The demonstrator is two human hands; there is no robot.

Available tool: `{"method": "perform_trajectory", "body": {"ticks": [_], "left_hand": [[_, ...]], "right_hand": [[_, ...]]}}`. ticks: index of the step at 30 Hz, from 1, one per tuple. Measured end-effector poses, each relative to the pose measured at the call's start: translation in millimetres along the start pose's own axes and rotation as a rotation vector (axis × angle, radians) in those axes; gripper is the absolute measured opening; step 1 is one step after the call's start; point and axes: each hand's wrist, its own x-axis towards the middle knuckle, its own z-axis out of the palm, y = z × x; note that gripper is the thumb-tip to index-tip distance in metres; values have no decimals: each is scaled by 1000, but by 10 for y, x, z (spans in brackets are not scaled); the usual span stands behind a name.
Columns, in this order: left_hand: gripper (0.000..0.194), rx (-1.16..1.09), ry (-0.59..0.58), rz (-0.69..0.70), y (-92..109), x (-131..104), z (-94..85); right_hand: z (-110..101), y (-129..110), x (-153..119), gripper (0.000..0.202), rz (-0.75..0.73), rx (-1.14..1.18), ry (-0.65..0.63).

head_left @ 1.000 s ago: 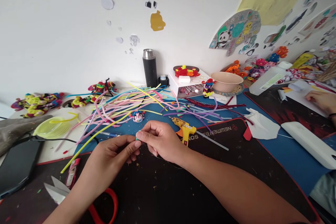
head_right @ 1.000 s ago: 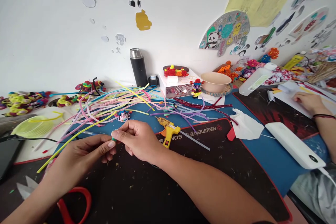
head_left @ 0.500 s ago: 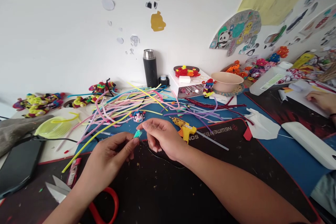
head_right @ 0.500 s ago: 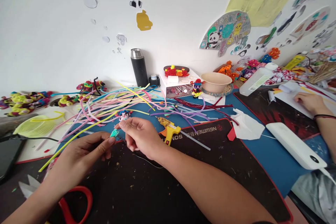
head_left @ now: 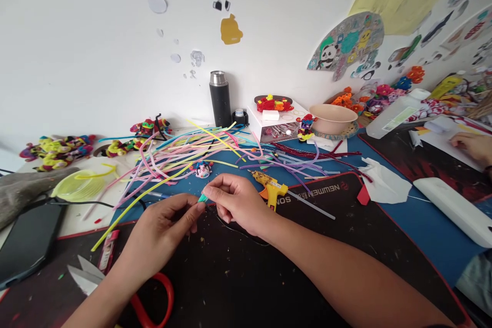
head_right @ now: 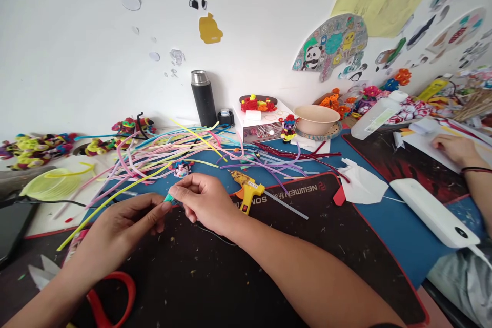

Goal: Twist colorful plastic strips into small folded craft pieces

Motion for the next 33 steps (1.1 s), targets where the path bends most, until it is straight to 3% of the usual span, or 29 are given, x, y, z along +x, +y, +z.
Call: {"method": "perform_trajectory", "body": {"ticks": [10, 16, 21, 23, 26, 29, 33], "left_hand": [[50, -3, -12, -22, -29, 36, -29], [48, 1, -28, 6, 2, 33, -8], [45, 18, -34, -26, -191, 39, -101], [44, 20, 34, -62, -307, 51, -238], [37, -12, 231, -85, -372, 76, -488], [34, -39, 426, -93, -250, 100, -650], [33, -18, 469, -123, -70, 123, -679]], "right_hand": [[2, -28, 5, 35, 57, 62, 62], [19, -6, -15, 38, 65, 26, 0], [0, 4, -6, 34, 38, -43, -8], [2, -24, -22, 33, 26, -68, 24], [57, -64, -106, 32, -3, -176, -13], [195, -44, -238, 35, -49, -333, -185], [459, 90, -357, 40, -176, -645, -373]]}}
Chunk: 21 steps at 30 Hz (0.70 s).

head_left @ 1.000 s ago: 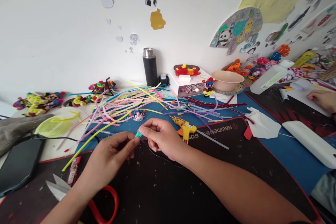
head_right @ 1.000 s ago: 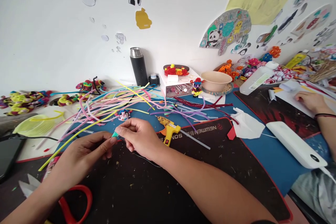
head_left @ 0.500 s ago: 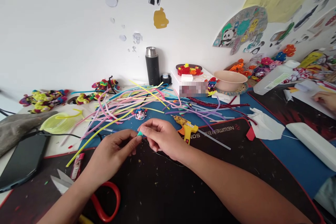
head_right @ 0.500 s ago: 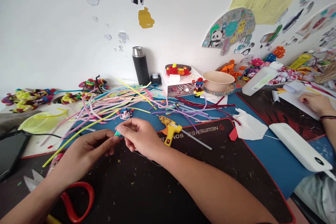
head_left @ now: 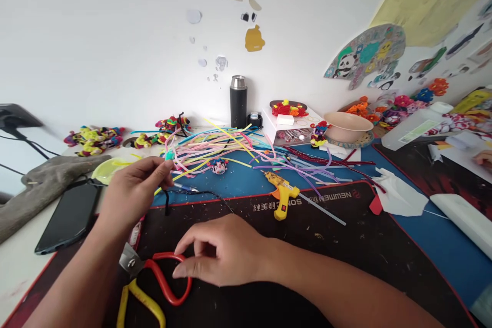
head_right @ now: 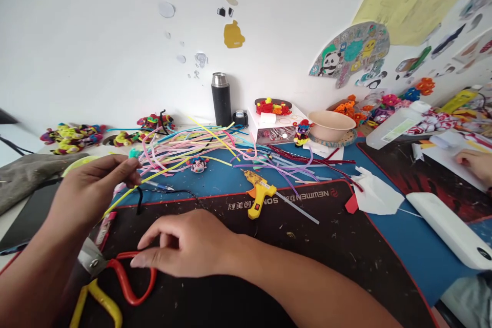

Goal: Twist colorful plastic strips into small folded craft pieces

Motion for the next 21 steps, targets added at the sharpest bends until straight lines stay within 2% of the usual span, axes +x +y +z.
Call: {"method": "perform_trajectory", "body": {"ticks": [9, 12, 16, 21], "left_hand": [[32, -43, 20, 14, -166, 26, -48], [36, -62, 9, 26, -166, 22, -59], [38, -79, 2, 44, -183, 28, -59], [30, -99, 49, 54, -229, 41, -106]], "right_hand": [[567, -145, 195, 64, -183, -726, -251], [707, -183, 204, 63, -202, -895, -235], [787, -252, 226, 43, -162, -917, -257], [679, -335, 277, 32, -46, -839, -302]]}}
